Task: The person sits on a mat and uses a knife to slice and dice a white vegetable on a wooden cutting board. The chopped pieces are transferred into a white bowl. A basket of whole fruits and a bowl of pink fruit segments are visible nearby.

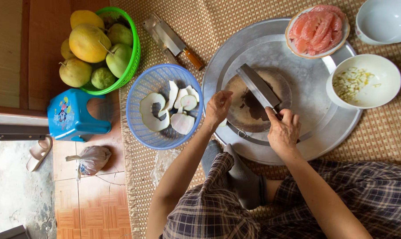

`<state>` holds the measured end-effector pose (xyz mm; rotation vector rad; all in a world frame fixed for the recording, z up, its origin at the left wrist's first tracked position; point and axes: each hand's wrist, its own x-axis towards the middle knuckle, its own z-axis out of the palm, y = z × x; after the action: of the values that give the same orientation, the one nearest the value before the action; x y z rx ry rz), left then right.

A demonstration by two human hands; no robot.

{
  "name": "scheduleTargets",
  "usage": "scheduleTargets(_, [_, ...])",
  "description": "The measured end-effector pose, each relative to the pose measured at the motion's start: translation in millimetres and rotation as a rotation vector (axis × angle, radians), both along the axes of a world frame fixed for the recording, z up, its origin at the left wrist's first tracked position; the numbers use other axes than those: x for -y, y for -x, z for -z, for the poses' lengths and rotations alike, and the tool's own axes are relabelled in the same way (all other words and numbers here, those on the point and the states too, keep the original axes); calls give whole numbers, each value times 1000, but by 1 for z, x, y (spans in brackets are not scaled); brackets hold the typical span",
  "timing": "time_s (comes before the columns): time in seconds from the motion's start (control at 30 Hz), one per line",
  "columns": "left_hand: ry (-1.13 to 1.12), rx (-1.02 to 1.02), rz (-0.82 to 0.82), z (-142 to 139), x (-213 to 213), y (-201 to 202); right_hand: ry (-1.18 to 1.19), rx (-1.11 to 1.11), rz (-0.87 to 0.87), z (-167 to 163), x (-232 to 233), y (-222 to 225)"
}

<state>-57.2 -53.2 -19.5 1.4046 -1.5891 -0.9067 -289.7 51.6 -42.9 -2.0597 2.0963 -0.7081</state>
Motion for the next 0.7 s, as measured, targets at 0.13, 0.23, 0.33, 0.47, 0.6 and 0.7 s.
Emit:
scheduleTargets(0.13, [107,277,-45,5,-2,-30,24,-13,-37,-1,-1,-1])
scheduleTargets(0.23, [205,511,43,13,-6,-47,84,44,-93,0,-2,-10])
scheduleTargets(0.33, [372,812,138,26,-12,-42,58,34,-133,6,-3,-20])
scheduleTargets(0.47, [361,1022,123,27,-17,-37,18,-76,-75,14,-5,-12])
scheduleTargets(0.6, [-7,1148,230,0,-27,-30,-157,-59,-24,16,-11,8])
scheduleTargets(0.7, [67,1172,165,-24,-37,-19,-232,10,-28,16,-17,15])
